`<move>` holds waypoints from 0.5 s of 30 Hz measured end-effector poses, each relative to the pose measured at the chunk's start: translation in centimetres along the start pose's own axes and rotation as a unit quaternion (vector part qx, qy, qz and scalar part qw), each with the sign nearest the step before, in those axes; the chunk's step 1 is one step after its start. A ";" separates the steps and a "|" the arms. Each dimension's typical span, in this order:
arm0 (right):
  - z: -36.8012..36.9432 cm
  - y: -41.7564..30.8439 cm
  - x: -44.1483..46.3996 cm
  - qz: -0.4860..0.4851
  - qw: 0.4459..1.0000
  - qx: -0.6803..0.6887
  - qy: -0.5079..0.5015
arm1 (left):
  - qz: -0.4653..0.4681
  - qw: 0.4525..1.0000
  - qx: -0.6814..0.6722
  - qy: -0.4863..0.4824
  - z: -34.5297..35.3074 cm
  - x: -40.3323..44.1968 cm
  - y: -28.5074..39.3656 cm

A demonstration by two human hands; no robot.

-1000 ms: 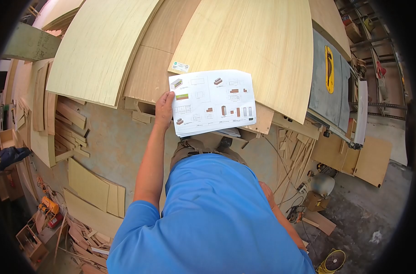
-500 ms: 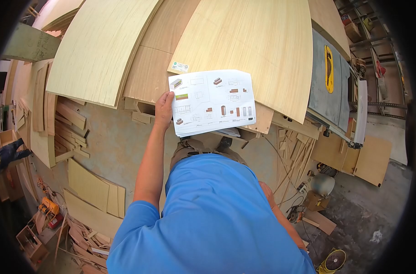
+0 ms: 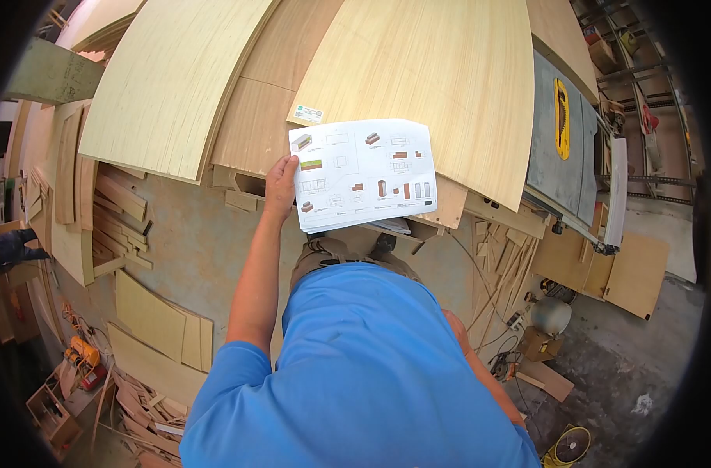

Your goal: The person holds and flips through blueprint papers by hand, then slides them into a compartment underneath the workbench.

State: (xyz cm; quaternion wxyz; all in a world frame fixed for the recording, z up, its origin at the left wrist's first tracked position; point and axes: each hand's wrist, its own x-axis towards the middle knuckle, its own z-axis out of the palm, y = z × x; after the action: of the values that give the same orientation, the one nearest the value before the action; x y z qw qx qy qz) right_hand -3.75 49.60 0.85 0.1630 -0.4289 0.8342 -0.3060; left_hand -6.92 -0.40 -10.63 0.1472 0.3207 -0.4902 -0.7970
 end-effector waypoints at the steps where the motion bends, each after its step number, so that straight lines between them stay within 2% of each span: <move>1: 0.0 0.0 0.0 0.000 1.000 0.001 0.002 | 0.000 1.000 -0.002 0.001 0.0 0.0 0.0; 15: -0.1 -0.2 0.1 -0.003 1.000 -0.006 0.007 | -0.003 1.000 0.003 0.004 -0.1 0.1 -0.1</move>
State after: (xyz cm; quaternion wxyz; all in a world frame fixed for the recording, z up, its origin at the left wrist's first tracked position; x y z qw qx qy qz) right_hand -3.75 49.45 0.99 0.1538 -0.4305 0.8356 -0.3047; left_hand -6.93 -0.45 -10.79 0.1458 0.3259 -0.4914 -0.7944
